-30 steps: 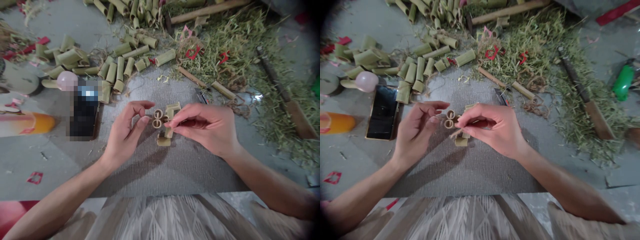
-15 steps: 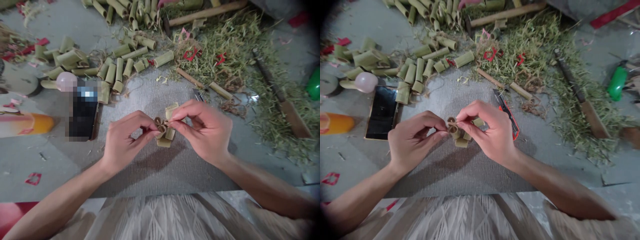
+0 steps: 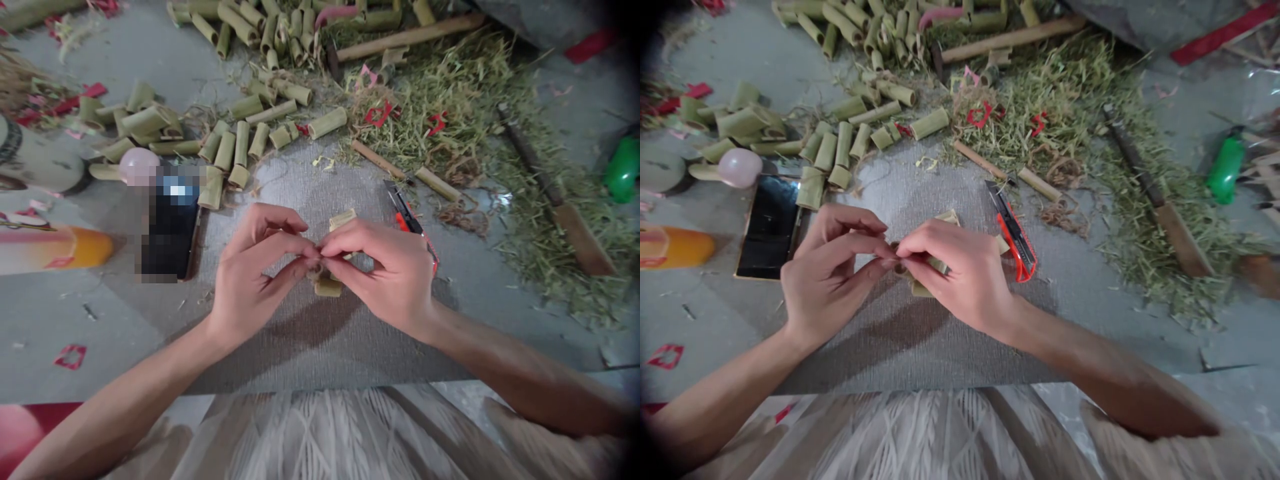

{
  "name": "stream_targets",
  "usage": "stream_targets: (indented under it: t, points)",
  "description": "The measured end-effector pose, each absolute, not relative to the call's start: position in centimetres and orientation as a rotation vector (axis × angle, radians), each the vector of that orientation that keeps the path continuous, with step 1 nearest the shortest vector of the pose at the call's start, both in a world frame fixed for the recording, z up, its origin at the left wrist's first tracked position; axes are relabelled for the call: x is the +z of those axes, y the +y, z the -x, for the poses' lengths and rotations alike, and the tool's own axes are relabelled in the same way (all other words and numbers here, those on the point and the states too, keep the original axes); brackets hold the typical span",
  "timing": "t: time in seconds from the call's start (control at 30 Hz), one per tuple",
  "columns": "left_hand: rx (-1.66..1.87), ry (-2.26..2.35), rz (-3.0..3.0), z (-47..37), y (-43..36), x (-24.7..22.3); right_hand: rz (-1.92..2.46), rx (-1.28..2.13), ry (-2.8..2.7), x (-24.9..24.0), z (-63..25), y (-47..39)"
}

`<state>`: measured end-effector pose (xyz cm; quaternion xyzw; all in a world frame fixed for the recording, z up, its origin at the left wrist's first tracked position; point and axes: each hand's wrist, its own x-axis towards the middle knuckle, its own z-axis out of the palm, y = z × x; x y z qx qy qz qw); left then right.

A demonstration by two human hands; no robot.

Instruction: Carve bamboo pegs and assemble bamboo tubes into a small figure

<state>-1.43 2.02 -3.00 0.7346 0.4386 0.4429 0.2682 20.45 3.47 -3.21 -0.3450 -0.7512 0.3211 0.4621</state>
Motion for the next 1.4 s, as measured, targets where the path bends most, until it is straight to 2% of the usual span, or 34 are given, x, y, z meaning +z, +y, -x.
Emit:
stream_targets:
  t: [0.4, 0.6, 1.0, 1.17, 1.4]
  points:
    - [1.101, 1.155, -1.698, 1.2, 1.8, -2.7, 0.910, 1.190, -1.638, -3.3, -20.3, 3.3]
    - [1.113, 1.123, -1.561, 1.0, 1.5, -3.4, 0.935, 1.189, -1.600, -2.8, -20.4, 3.6]
    - [1.067, 1.237, -1.764, 0.8, 1.3, -3.7, 0.826, 1.102, -1.658, -3.1, -20.6, 3.7]
    - [1.028, 1.339, -1.836, 0.7, 1.3, -3.3, 0.826, 1.168, -1.582, -3.2, -20.3, 3.5]
    - [1.091, 1.257, -1.626, 0.9, 1.5, -3.8, 0.766, 1.215, -1.528, -3.6, -20.5, 3.9]
